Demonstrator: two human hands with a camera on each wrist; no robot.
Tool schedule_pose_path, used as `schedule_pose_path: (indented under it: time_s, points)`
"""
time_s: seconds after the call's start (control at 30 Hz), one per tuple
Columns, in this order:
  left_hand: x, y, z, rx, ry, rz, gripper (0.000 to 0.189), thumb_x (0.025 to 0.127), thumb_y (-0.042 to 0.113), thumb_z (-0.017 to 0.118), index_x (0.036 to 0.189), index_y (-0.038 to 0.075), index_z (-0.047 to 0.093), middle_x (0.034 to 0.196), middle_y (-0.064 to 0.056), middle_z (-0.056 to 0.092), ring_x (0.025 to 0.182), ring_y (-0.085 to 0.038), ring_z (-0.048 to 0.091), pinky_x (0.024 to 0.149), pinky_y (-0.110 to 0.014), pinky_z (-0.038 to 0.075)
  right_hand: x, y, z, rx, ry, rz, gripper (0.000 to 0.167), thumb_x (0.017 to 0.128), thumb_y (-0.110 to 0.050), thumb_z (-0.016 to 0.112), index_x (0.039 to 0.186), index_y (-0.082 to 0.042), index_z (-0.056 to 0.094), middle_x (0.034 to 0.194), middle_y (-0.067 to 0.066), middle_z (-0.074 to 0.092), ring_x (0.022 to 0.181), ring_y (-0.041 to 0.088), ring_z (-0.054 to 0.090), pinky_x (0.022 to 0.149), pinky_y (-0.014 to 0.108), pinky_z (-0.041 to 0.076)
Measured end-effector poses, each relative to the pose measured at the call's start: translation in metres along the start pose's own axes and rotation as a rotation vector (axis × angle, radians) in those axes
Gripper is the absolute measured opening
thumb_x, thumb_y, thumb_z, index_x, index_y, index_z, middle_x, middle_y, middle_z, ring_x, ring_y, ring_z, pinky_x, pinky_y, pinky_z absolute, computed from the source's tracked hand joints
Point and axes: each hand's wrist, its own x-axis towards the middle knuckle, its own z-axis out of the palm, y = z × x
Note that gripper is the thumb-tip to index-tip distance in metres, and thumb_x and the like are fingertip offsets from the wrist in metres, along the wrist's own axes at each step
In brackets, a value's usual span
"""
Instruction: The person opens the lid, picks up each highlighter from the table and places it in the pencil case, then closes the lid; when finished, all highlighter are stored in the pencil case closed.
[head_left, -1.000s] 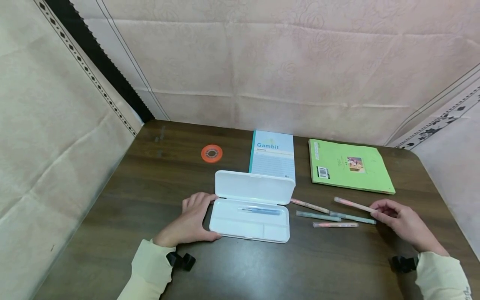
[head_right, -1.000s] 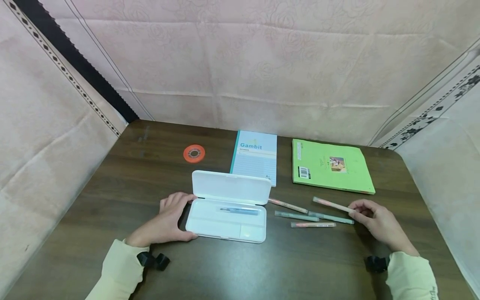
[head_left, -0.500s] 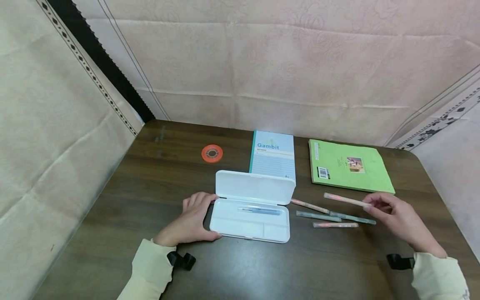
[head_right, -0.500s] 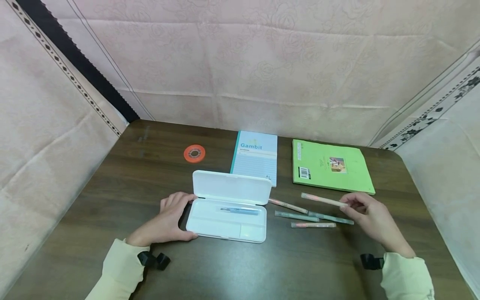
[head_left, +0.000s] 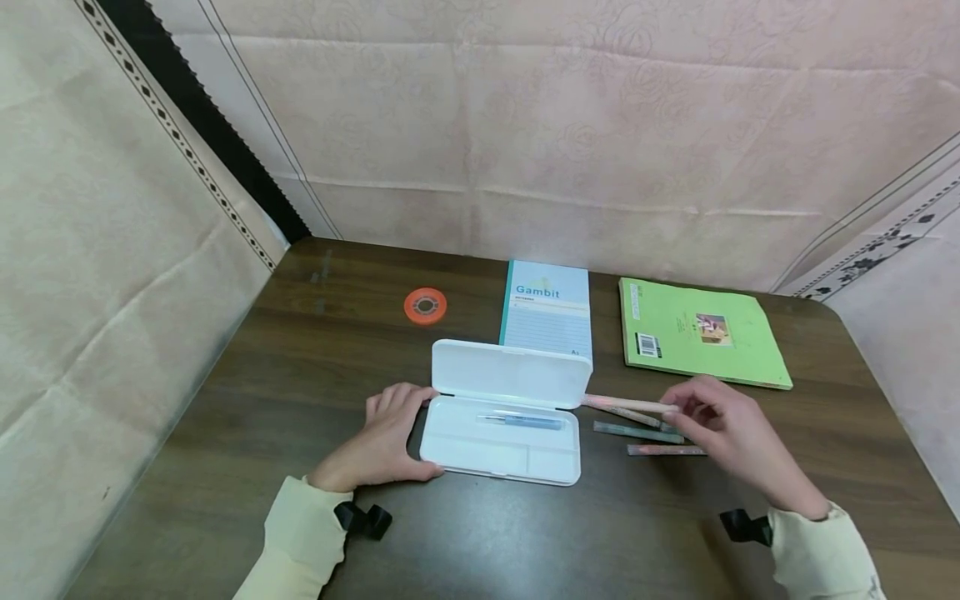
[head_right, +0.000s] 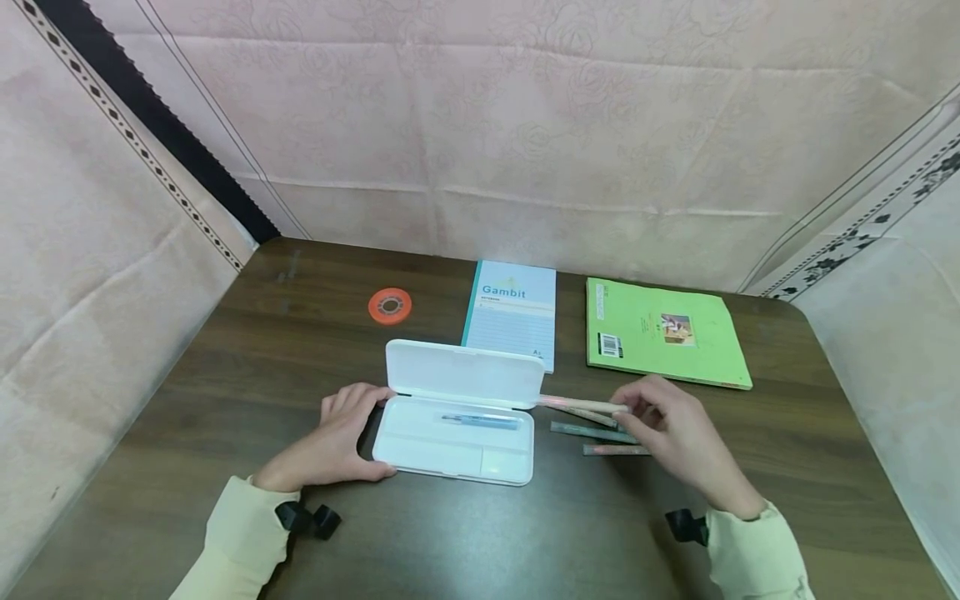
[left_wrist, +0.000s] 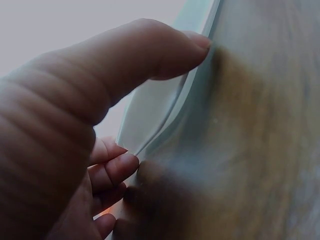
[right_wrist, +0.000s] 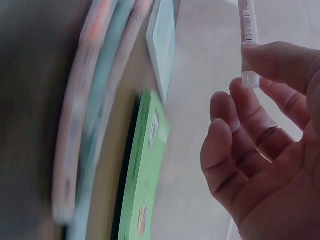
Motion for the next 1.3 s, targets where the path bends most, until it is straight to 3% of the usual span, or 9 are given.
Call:
schedule_pose_path:
  time_s: [0.1,0.4,0.77,1.03,1.3]
  points:
    - [0.0,0.0,0.0,-0.002,0.0,0.0,0.092,0.068,0.047,0.085,0.14,0.011,0.041,0.127,-0.006,0.047,0.124,-0.029,0.035,0.096,-0.051,0.022,0.007,-0.009,0.01,-0.001,-0.014,-0.015,0.023,0.085,-0.005,0.075,0.097,-0.023,0.067,0.085,-0.011,0.058,0.069,0.002,0.054,0.058,0.021,0.048]
    - [-0.001,0.0,0.0,0.006,0.003,0.005,0.092,0.068,0.048,0.085,0.14,0.011,0.041,0.126,-0.005,0.047,0.123,-0.028,0.036,0.095,-0.05,0.022,0.022,-0.028,0.04,-0.003,-0.093,0.049,0.016,0.087,-0.013,0.074,0.097,-0.023,0.068,0.084,-0.009,0.056,0.068,0.005,0.051,0.057,0.022,0.047]
    - [-0.001,0.0,0.0,-0.002,-0.002,0.003,0.091,0.068,0.046,0.085,0.14,0.012,0.041,0.126,-0.005,0.047,0.123,-0.029,0.035,0.096,-0.05,0.022,0.03,-0.047,0.077,-0.049,-0.188,0.033,0.013,0.086,-0.017,0.075,0.096,-0.022,0.069,0.08,-0.012,0.055,0.068,0.007,0.051,0.059,0.021,0.044]
    - [-0.002,0.0,-0.001,-0.003,0.001,0.005,0.091,0.069,0.046,0.085,0.14,0.011,0.041,0.126,-0.005,0.047,0.123,-0.029,0.035,0.096,-0.05,0.022,0.037,-0.061,0.088,-0.037,-0.242,0.039,0.013,0.088,-0.023,0.074,0.1,-0.022,0.071,0.072,-0.013,0.052,0.062,0.004,0.047,0.056,0.021,0.042]
    - [-0.001,0.0,-0.001,-0.012,0.0,0.007,0.091,0.068,0.046,0.085,0.141,0.012,0.041,0.126,-0.005,0.047,0.123,-0.029,0.035,0.095,-0.05,0.022,0.038,-0.063,0.091,-0.01,-0.236,0.057,0.016,0.087,-0.019,0.076,0.102,-0.021,0.07,0.083,-0.012,0.059,0.07,0.006,0.052,0.063,0.021,0.047]
